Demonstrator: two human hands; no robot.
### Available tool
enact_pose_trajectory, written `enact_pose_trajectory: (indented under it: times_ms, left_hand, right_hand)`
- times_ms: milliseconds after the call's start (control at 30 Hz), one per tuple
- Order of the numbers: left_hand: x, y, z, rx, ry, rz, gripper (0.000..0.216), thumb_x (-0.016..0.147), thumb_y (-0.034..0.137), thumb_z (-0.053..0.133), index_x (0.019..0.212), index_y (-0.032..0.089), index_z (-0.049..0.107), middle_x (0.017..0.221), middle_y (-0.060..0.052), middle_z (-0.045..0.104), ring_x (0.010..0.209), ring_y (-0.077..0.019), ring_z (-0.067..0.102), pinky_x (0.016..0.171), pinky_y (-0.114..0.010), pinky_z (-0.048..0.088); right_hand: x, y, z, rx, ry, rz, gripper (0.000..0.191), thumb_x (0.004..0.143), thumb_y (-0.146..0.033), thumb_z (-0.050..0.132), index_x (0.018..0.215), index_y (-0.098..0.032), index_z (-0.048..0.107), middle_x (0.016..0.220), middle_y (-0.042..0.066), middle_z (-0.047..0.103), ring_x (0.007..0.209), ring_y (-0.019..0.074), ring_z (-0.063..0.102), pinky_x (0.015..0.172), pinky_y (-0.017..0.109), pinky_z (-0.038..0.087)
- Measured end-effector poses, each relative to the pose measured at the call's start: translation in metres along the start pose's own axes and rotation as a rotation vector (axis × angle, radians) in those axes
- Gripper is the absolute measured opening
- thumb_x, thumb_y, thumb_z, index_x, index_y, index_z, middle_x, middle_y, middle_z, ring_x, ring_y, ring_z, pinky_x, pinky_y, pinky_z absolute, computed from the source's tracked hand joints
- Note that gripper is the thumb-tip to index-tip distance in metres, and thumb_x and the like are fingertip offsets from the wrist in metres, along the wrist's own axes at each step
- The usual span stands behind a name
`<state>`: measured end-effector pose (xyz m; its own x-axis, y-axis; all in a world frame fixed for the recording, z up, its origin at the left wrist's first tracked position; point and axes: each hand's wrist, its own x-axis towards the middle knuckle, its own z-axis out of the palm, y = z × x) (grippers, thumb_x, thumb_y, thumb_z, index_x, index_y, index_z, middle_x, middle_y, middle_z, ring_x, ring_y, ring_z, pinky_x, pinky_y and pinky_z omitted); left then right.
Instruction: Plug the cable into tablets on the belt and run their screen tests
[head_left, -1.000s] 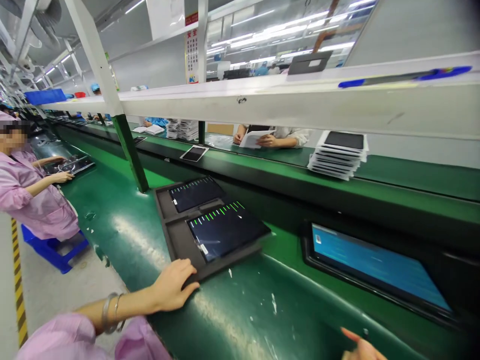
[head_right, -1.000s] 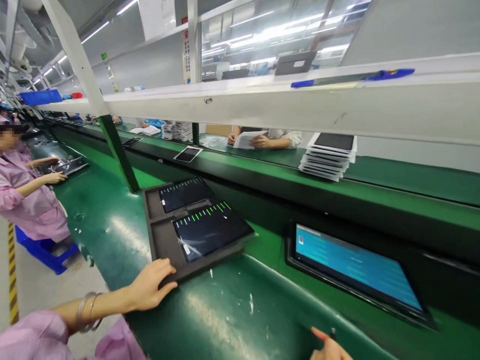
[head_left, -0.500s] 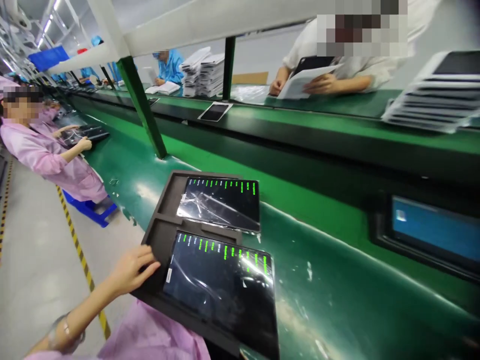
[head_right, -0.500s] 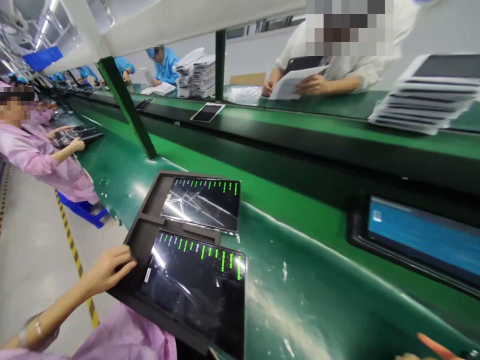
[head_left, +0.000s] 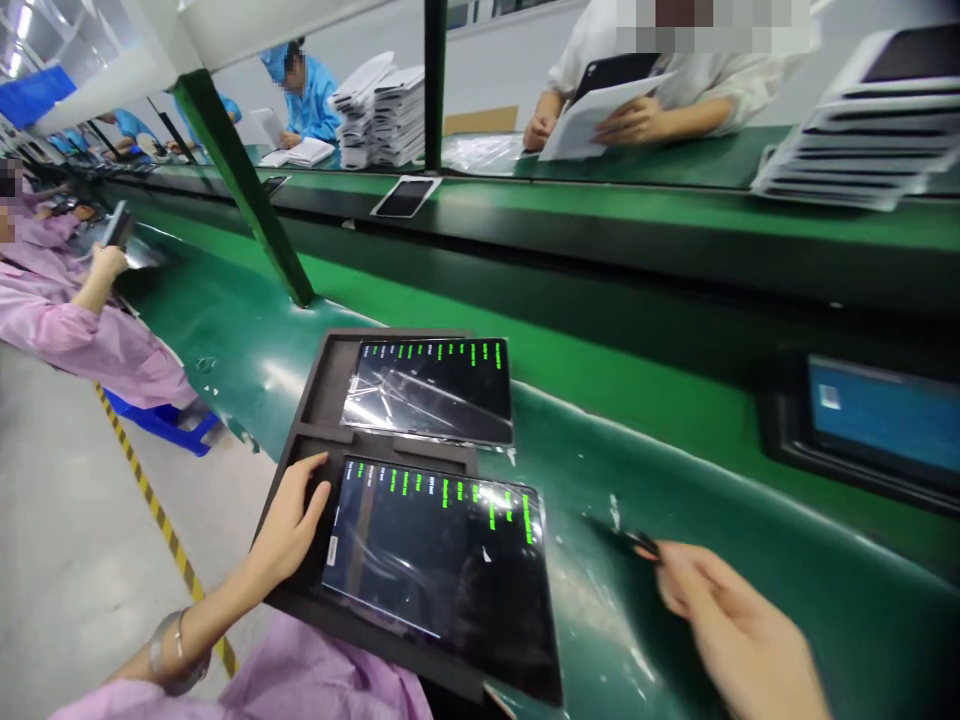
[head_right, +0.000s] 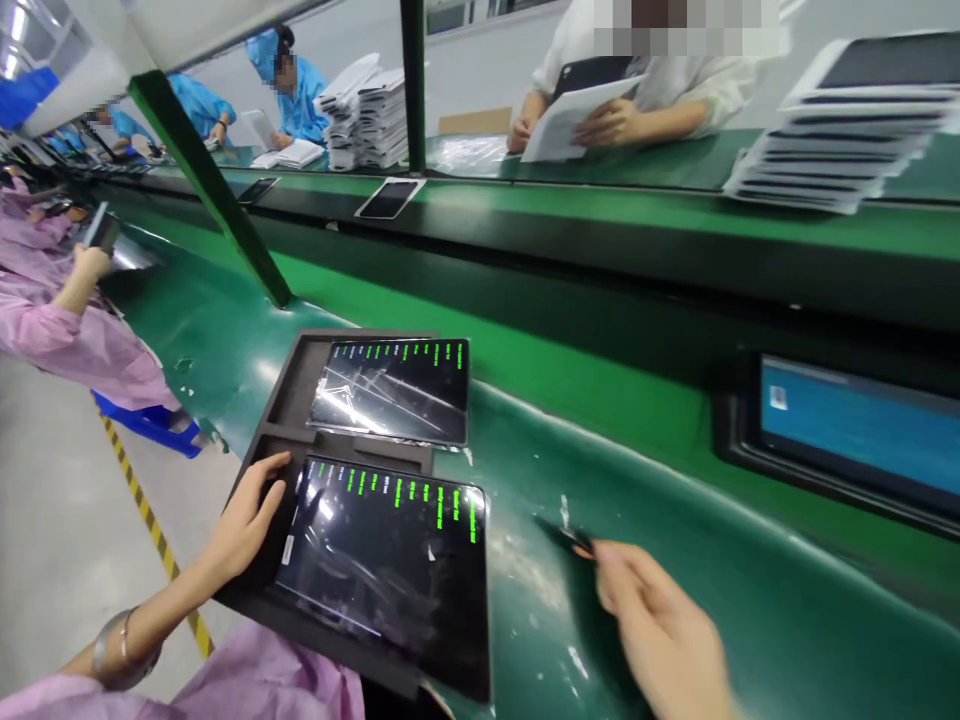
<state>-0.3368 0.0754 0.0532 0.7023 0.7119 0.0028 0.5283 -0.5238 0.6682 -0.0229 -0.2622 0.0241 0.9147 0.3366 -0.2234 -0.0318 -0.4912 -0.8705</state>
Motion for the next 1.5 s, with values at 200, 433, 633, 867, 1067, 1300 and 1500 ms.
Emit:
enact_pose_trajectory:
  times_ms: [200, 433, 633, 867, 1067, 1300, 1500]
  left_hand:
    - [-0.020, -0.004, 0.009, -0.177, -0.056, -0.120, 0.044, 0.108, 0.057, 0.043, 0.145, 0.034, 0.047, 0.147, -0.003, 0.059, 0.140, -0.0226, 0.051, 0.125, -0.050, 0.035]
    - [-0.020, -0.002, 0.007, -0.203, -0.013, -0.152, 0.041, 0.103, 0.062, 0.051, 0.136, 0.037, 0.055, 0.142, 0.000, 0.063, 0.136, -0.0260, 0.055, 0.124, -0.055, 0.036]
    - [-0.021, -0.001, 0.005, -0.178, 0.014, -0.171, 0.041, 0.101, 0.063, 0.052, 0.134, 0.038, 0.056, 0.139, 0.000, 0.065, 0.135, -0.0282, 0.056, 0.122, -0.057, 0.037]
    - [-0.021, -0.001, 0.003, -0.152, 0.029, -0.162, 0.040, 0.100, 0.062, 0.054, 0.133, 0.038, 0.058, 0.138, 0.000, 0.065, 0.133, -0.0291, 0.058, 0.122, -0.056, 0.039]
    - [-0.019, -0.001, 0.003, -0.142, 0.034, -0.160, 0.039, 0.099, 0.062, 0.054, 0.131, 0.039, 0.058, 0.135, 0.001, 0.067, 0.132, -0.0301, 0.058, 0.120, -0.057, 0.041]
    - [-0.018, -0.002, 0.000, -0.127, 0.048, -0.166, 0.038, 0.099, 0.062, 0.055, 0.130, 0.041, 0.061, 0.136, 0.002, 0.067, 0.132, -0.0298, 0.058, 0.121, -0.055, 0.040]
    - [-0.018, -0.001, -0.003, -0.120, 0.064, -0.158, 0.037, 0.098, 0.061, 0.056, 0.128, 0.039, 0.061, 0.133, 0.002, 0.068, 0.132, -0.0304, 0.059, 0.122, -0.054, 0.040]
  right_hand:
    - [0.009, -0.036, 0.032, 0.096, -0.301, -0.070, 0.066, 0.074, -0.084, 0.070, 0.076, -0.018, 0.072, 0.077, 0.007, 0.064, 0.072, 0.0205, 0.055, 0.067, 0.031, 0.042]
    - [-0.001, -0.042, 0.030, 0.184, -0.425, -0.057, 0.059, 0.080, -0.074, 0.072, 0.075, -0.015, 0.070, 0.073, 0.006, 0.064, 0.065, 0.0160, 0.052, 0.062, 0.027, 0.041]
    - [-0.006, -0.038, 0.034, 0.240, -0.398, -0.069, 0.056, 0.083, -0.070, 0.073, 0.075, -0.016, 0.069, 0.074, 0.006, 0.065, 0.068, 0.0171, 0.054, 0.065, 0.028, 0.044]
    - [-0.007, -0.037, 0.035, 0.210, -0.374, -0.124, 0.057, 0.084, -0.072, 0.072, 0.074, -0.016, 0.070, 0.077, 0.007, 0.064, 0.072, 0.0189, 0.057, 0.071, 0.030, 0.050]
    - [-0.008, -0.034, 0.035, 0.142, -0.362, -0.181, 0.055, 0.089, -0.068, 0.067, 0.071, -0.017, 0.067, 0.073, 0.006, 0.060, 0.071, 0.0181, 0.053, 0.068, 0.029, 0.045]
    - [-0.010, -0.026, 0.033, 0.101, -0.402, -0.211, 0.045, 0.091, -0.058, 0.066, 0.075, -0.016, 0.071, 0.072, 0.004, 0.055, 0.068, 0.0161, 0.048, 0.064, 0.029, 0.038]
    - [-0.012, -0.030, 0.032, 0.166, -0.447, -0.213, 0.040, 0.092, -0.053, 0.067, 0.075, -0.018, 0.069, 0.072, 0.003, 0.055, 0.065, 0.0146, 0.043, 0.061, 0.029, 0.034]
